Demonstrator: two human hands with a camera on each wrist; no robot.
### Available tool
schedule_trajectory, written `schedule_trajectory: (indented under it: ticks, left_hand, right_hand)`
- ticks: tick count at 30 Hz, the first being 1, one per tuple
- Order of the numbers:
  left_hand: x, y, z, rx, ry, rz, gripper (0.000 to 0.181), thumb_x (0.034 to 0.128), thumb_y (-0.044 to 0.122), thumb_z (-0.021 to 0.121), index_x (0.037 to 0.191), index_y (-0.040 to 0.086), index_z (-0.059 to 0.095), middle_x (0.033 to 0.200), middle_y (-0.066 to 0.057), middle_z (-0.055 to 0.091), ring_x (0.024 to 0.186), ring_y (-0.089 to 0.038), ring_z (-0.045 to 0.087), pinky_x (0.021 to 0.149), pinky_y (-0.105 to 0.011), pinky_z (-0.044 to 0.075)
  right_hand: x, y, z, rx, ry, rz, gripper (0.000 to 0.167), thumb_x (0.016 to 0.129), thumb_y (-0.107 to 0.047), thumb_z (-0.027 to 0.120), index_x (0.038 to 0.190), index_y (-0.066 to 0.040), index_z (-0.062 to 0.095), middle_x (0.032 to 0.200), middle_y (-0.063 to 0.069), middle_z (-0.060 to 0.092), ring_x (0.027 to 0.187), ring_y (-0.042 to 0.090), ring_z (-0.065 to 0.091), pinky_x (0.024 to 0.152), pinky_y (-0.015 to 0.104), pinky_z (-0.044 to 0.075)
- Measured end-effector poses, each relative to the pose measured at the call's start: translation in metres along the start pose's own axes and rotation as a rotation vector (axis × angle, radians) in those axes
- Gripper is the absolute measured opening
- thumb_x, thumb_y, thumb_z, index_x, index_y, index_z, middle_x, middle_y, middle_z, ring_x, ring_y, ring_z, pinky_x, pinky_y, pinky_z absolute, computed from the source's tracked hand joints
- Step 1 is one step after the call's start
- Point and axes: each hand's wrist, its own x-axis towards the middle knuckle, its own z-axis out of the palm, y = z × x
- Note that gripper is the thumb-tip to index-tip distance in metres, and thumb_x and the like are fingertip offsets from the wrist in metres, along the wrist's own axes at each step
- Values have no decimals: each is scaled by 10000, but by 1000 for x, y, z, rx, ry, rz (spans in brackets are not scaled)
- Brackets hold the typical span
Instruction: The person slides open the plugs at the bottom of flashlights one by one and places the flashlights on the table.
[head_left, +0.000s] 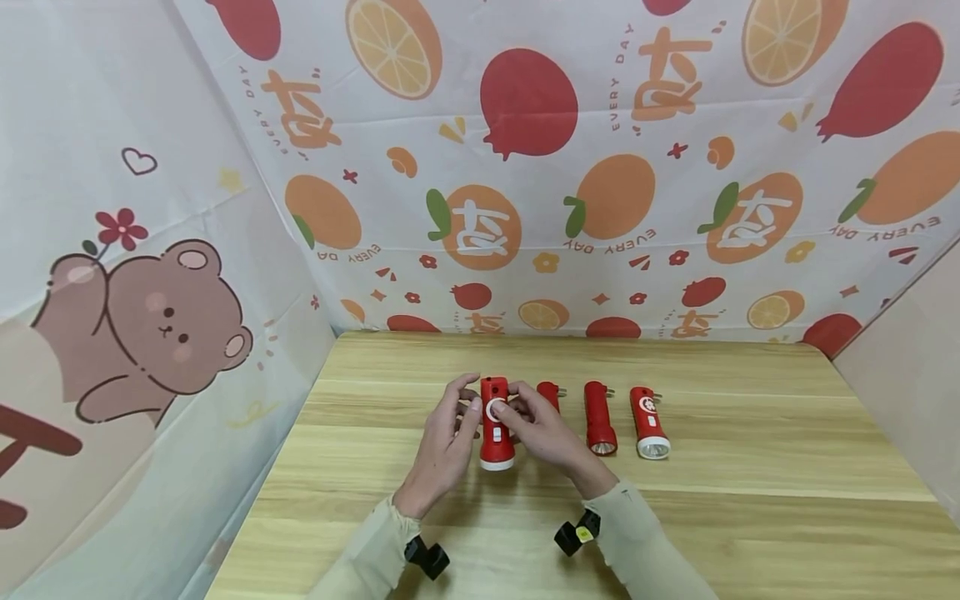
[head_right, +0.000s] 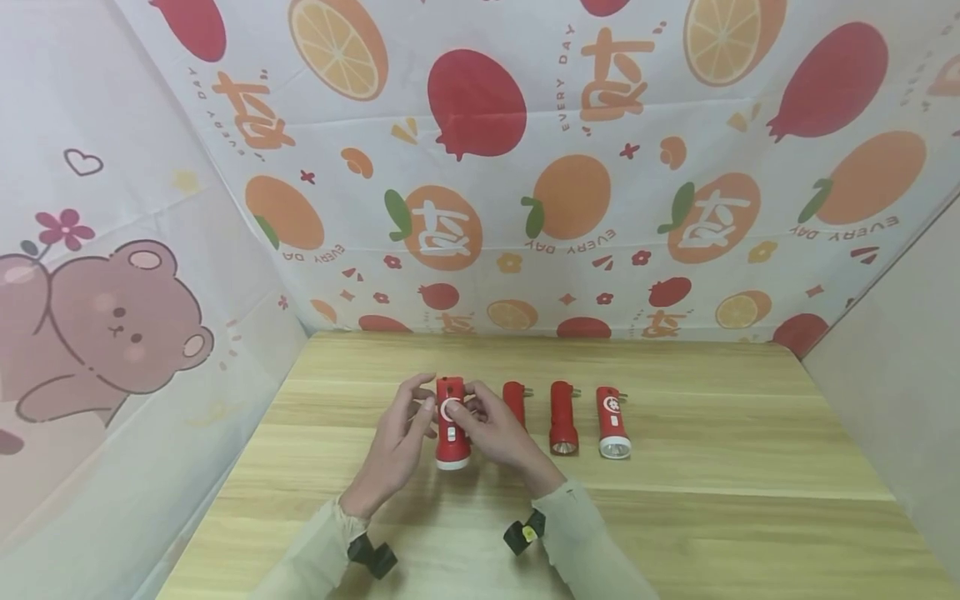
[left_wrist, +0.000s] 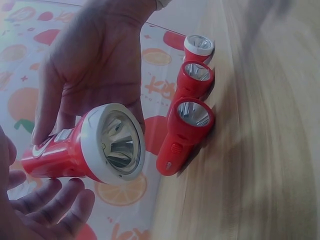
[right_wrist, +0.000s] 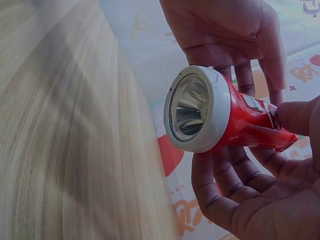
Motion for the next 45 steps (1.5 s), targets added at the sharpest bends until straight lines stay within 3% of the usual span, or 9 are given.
schedule_trajectory:
  ticks: [12,19,26,32,45]
  left_hand:
    - [3,2,0,-33,-30,17,340,1102,236,413,1435,206,473,1105,-109,632,836,-189,633,664,-280,591]
    - [3,2,1,-48,-48,7,350,1103,228,407,1428,121,485,1106,-112,626,836,-204,631,678,-343,610]
    - [2,4,3,-52,-46,-6,329,1106,264,403,1418,208,491,1125,-102,614,849,-200,629,688,-366,617]
    - [2,3,5,-46,-32,3,343,1107,287,398,1423,199,499,1106,-93,616,829,-191,622,679,-370,617]
    - [-1,9,8,-56,4,27,344,1097,229,437,1423,157,519,1103,-81,630,815,-193,616,635,-245,570]
  right_hand:
    - [-1,-1,-2,-15,-21,-5,376,1046,-341,558,1350,-121,530,1166,175,663,993,203,658,822,354,596]
    - [-3,-1,-3,-27,-18,3,368,1047,-340,556,1346,-127,532,1183,163,667,994,178,651,826,347,589]
    - [-4,0,-3,-33,-9,0,356,1044,-339,561,1342,-145,541,1180,151,658,994,183,630,823,335,575]
    - [-4,1,-3,-39,3,-8,353,1044,-334,563,1342,-146,546,1171,151,656,974,189,615,811,325,558]
    - [-5,3,-1,-52,17,-35,381,1044,-343,562,1365,-140,540,1142,156,661,954,192,621,829,312,539]
